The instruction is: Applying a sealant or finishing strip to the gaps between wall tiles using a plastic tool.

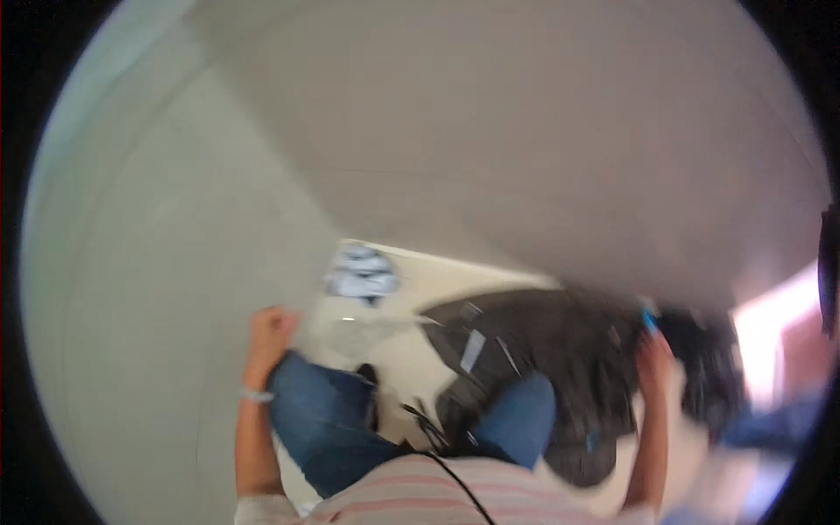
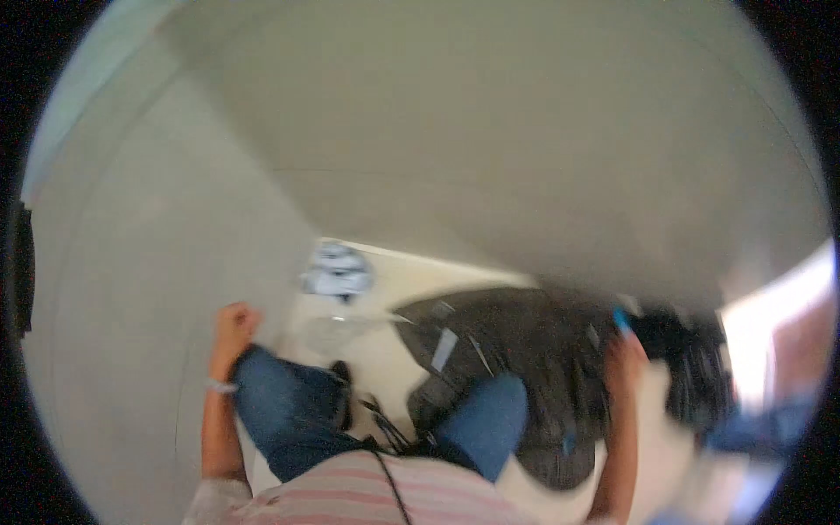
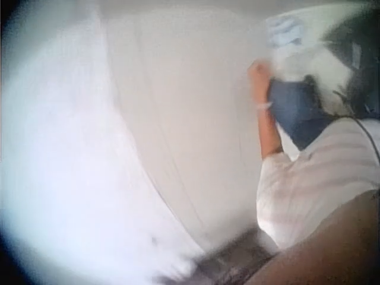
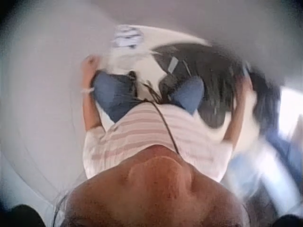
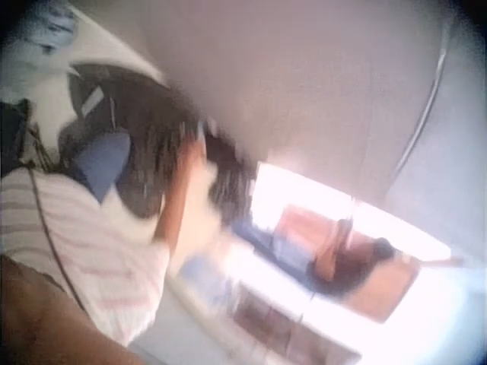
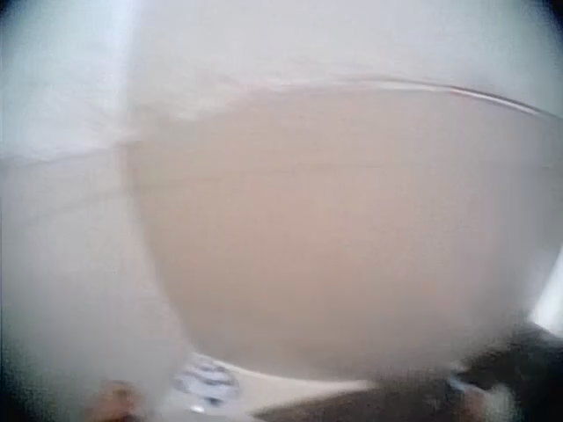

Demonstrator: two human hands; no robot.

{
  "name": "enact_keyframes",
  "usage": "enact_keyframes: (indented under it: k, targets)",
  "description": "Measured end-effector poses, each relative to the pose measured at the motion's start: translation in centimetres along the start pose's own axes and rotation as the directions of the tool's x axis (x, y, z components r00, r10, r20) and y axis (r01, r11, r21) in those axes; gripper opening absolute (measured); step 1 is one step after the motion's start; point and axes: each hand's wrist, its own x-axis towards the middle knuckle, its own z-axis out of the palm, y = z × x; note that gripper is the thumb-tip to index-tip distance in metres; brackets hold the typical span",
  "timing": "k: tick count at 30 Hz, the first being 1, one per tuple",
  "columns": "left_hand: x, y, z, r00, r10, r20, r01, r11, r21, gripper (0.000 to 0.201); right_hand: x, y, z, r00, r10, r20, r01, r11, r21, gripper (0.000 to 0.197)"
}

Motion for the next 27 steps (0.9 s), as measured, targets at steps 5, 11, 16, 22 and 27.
enact_keyframes:
  k: [5,11,16,22,27]
  targets:
    - [-3.4,-0.1,-4.2,0.985,-0.146,-0.095,0.161,0.970,0.179,0.020,5.5,-0.1,-8.4,0.956,-0.167,-0.241,0.094,0.953,-0.287,0.013]
    - [-5.2,-0.8,-5.0,0.969,-0.240,-0.050,0.246,0.951,0.186,0.019,11.0,-7.0,-12.8,0.933,-0.333,-0.139,0.107,0.622,-0.776,0.014]
    - [-4.0,1.1,-3.4,0.975,-0.216,-0.060,0.223,0.957,0.185,0.020,10.1,-13.7,-14.5,0.793,-0.592,0.143,-0.084,-0.340,-0.937,0.054]
    - [-5.0,0.5,-4.2,0.974,-0.217,-0.069,0.227,0.955,0.190,0.021,5.7,-16.2,-6.5,0.787,-0.615,-0.049,0.185,0.311,-0.932,0.042]
    - [-5.1,-0.7,-3.9,0.985,-0.162,-0.059,0.170,0.966,0.196,0.018,3.6,-16.1,-4.3,0.919,-0.395,0.005,-0.115,-0.279,-0.953,0.043]
